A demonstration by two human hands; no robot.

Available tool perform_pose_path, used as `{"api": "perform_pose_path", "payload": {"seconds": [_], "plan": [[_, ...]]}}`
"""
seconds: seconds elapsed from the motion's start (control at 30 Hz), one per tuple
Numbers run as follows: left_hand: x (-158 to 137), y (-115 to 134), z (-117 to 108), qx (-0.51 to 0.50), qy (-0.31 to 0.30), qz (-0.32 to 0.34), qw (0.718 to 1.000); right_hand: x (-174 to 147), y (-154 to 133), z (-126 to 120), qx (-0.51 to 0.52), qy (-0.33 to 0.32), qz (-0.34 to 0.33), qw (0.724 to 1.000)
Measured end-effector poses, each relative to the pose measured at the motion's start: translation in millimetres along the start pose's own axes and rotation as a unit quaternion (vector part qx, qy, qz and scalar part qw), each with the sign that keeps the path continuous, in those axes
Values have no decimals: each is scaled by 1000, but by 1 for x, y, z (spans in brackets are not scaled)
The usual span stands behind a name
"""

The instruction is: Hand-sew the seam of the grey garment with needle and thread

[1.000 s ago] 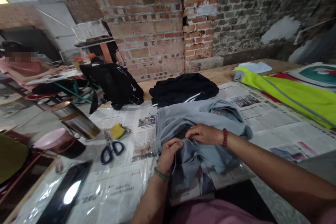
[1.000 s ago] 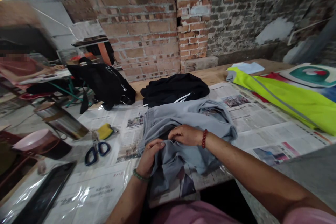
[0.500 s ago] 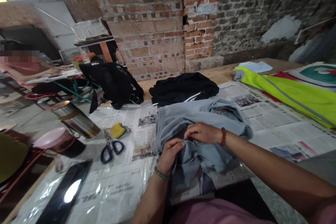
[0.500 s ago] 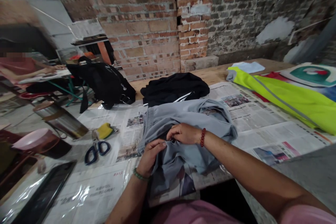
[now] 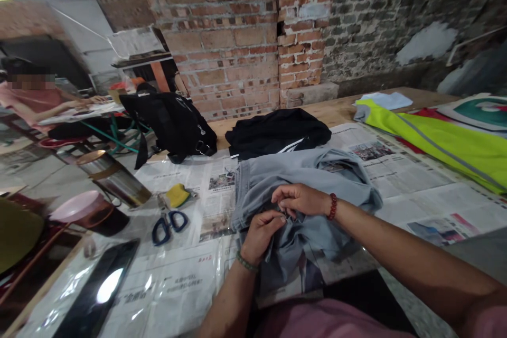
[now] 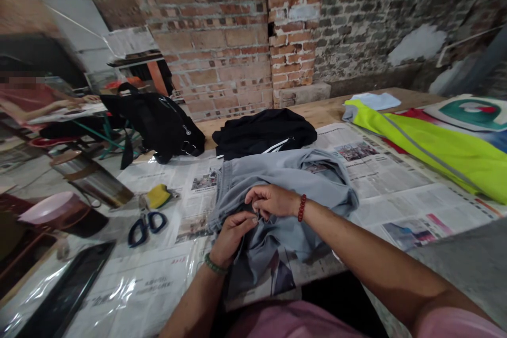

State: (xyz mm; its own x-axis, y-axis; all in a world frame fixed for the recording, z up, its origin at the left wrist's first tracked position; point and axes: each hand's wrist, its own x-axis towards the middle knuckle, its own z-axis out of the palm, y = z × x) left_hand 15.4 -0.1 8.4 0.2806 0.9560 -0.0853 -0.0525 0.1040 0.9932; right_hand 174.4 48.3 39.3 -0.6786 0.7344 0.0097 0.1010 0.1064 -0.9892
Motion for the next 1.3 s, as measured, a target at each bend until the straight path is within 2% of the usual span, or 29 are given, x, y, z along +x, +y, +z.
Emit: {"api": "perform_pose_path", "payload": {"seconds": [0.13, 0.3, 0.47, 0.63, 0.7, 0.93, 1.07, 1.13, 1.23, 1.3], "plan": [[0, -1, 2, -7, -7, -3, 1000, 1, 2, 3, 9, 8, 16, 1000], [2, -5, 2, -18, 15, -9, 1000, 1, 5, 5, -12, 47, 26, 999], [5, -6, -1, -14, 67, 5, 998, 1, 5, 9, -130, 75, 18, 989], [6, -7, -1, -37, 90, -11, 995, -1, 6, 15, -265, 103, -56, 957], [6, -7, -1, -33, 91, -14, 995, -2, 8, 18, -286, 110, -61, 950], [6, -8, 0, -2, 103, -6, 995, -3, 14, 24, -317, 120, -55, 939], [7, -8, 0, -41, 110, -20, 993, -3, 14, 20, -307, 121, -78, 941], [7, -7, -1, -71, 117, -37, 990, -6, 12, 15, -298, 156, -106, 936], [5, -4, -1, -99, 137, -52, 984, -13, 8, 7, -281, 247, -148, 915], [5, -2, -1, -114, 144, -61, 981, -20, 6, 5, -267, 252, -174, 914]]}}
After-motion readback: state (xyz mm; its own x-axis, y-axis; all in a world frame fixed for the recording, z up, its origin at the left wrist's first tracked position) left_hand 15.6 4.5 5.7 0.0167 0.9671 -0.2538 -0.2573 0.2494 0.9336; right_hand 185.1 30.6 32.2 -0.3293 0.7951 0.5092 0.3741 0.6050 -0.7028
